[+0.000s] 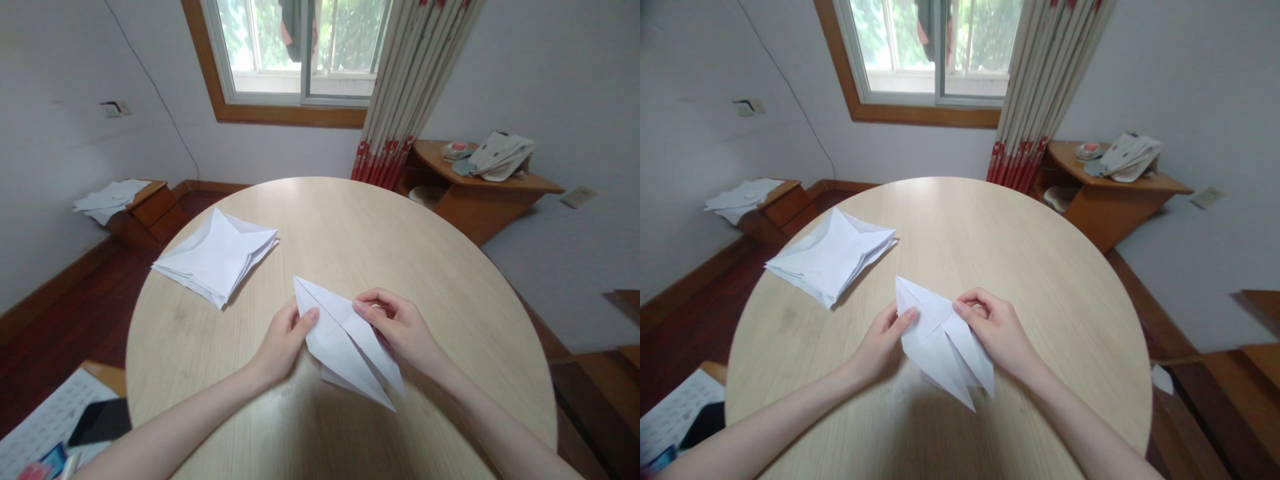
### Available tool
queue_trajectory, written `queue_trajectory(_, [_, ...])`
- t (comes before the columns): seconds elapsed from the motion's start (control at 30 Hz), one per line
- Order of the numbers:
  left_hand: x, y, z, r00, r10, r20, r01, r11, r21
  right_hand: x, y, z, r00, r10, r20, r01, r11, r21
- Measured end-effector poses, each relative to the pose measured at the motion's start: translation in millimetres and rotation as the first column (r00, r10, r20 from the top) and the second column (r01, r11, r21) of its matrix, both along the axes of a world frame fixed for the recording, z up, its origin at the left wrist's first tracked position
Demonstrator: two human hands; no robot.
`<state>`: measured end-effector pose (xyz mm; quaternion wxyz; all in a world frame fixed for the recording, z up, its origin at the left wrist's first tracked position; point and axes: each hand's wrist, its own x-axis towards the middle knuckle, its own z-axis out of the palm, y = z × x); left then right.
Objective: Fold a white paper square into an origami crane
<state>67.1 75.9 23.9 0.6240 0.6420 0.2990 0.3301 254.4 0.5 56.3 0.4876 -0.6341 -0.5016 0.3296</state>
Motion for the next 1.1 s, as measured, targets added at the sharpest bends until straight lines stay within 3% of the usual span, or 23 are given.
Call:
queue_trajectory(0.2, [1.3, -1.1, 2.8, 0.999, -0.02, -0.049, 0.024, 0.995, 0.093, 4.5, 8.8, -12.4, 0.997, 0.01, -0.078, -0.012, 1.0, -0.021])
queue_trajectory(0.37, [0.5, -0.3, 2.8, 0.994, -0.034, -0.101, 0.059, 0.964, 0.258, 9.1, 16.3, -26.6, 0.99, 0.043, -0.135, -0.041, 0.999, 0.015])
queue_trajectory(0.5, [-5.2, 6.7, -3.3, 0.983, 0.063, -0.173, 0.014, 0.912, 0.411, 12.9, 19.5, -32.8, 0.986, 0.107, -0.125, -0.108, 0.994, -0.006])
queue_trajectory(0.57, [-9.8, 12.7, -4.6, 0.972, 0.174, -0.16, -0.058, 0.832, 0.552, 14.2, 20.3, -34.0, 0.984, 0.151, -0.097, -0.154, 0.988, -0.025])
queue_trajectory(0.67, [-17.1, 22.0, 0.8, 0.969, 0.231, -0.086, -0.081, 0.627, 0.775, 14.6, 20.9, -34.0, 0.979, 0.203, -0.021, -0.204, 0.978, -0.054])
queue_trajectory(0.8, [-23.0, 28.1, 15.1, 0.973, 0.041, -0.226, 0.187, 0.426, 0.885, 13.6, 21.6, -33.6, 0.963, 0.251, 0.098, -0.244, 0.967, -0.074])
queue_trajectory(0.9, [-22.0, 26.2, 18.7, 0.941, -0.083, -0.327, 0.335, 0.364, 0.869, 13.7, 22.7, -35.5, 0.946, 0.262, 0.19, -0.249, 0.964, -0.089])
queue_trajectory(1.1, [-13.9, 15.4, 4.5, 0.92, -0.123, -0.372, 0.392, 0.33, 0.859, 13.9, 27.2, -43.5, 0.913, 0.204, 0.354, -0.192, 0.979, -0.068])
